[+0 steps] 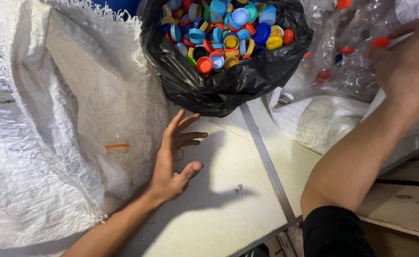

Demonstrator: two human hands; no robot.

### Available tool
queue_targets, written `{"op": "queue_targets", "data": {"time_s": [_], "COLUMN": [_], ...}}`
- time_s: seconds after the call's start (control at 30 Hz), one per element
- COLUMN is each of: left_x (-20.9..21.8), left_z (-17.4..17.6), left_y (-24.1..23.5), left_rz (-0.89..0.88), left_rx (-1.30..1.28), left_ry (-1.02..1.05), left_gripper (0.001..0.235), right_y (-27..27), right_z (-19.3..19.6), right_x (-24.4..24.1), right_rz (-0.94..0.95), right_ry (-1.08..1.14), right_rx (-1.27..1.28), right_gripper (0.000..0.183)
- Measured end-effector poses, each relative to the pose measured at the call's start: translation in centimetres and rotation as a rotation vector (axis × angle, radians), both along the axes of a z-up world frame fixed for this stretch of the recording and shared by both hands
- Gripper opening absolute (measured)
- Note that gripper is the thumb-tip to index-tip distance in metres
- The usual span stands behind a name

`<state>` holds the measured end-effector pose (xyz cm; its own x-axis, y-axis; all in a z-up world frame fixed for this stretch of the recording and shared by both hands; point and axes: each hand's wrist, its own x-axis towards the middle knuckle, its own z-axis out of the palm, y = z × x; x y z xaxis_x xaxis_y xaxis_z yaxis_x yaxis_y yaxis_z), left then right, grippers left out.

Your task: The person repeatedly picks up clear plastic bottles from a white sack and screws on colorful plastic bottle caps taken from a black bag. The person secures the cap and places the capped bottle into a second white sack on the right side of the table.

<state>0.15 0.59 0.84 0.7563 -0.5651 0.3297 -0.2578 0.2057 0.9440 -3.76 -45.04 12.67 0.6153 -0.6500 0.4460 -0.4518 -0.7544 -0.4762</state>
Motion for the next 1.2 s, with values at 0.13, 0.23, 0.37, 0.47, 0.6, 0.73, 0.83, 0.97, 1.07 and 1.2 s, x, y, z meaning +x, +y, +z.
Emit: {"op": "queue_targets", "data": {"time_s": [0.13, 0.23, 0.37, 0.47, 0.6, 0.73, 0.83, 0.97, 1.07, 1.2], "left_x": [0.0, 0.0, 0.1, 0.0, 0.0, 0.0, 0.1, 0.1, 0.1, 0.1], "left_z": [-0.3, -0.2, -0.2, -0.2, -0.2, -0.4, 0.0, -0.4, -0.4, -0.3], "left_y": [0.0, 0.0, 0.0, 0.0, 0.0, 0.0, -0.1, -0.3, -0.4, -0.4], "left_rz": [-0.028, -0.028, -0.039, -0.033, -0.033, -0.032, -0.041, 0.025, 0.021, -0.044], "left_rx": [-0.025, -0.02, -0.033, -0.011, -0.014, -0.009, -0.036, 0.086, 0.144, 0.146], "left_ry": [0.031, 0.023, 0.033, 0.025, 0.023, 0.024, 0.032, -0.071, -0.109, -0.096], "left_gripper": [0.102, 0.101, 0.099, 0.098, 0.097, 0.095, 0.082, 0.04, 0.018, 0.015], "right_y": [-3.2, -2.5, -4.6, -6.1, -7.7, -9.5, -9.8, -6.0, 1.6, 18.2], "right_z": [-3.3, -3.8, -5.6, -6.9, -8.2, -9.3, -8.1, -5.6, -2.7, 4.0], "right_x": [1.6, 2.6, 3.3, 3.7, 3.7, 3.5, 2.7, 1.9, 2.3, 2.3], "right_rz": [-0.003, -0.126, -0.208, -0.228, -0.203, -0.271, -0.125, -0.056, 0.028, 0.647], "right_ry": [0.152, 0.157, 0.114, 0.01, 0.003, 0.094, 0.079, 0.186, 0.006, -0.042], "right_rx": [-0.224, -0.228, -0.219, -0.223, -0.283, -0.26, -0.333, -0.434, -0.205, 0.05], "right_gripper": [0.053, 0.046, 0.042, 0.055, 0.061, 0.033, 0.029, 0.025, 0.034, 0.027]}}
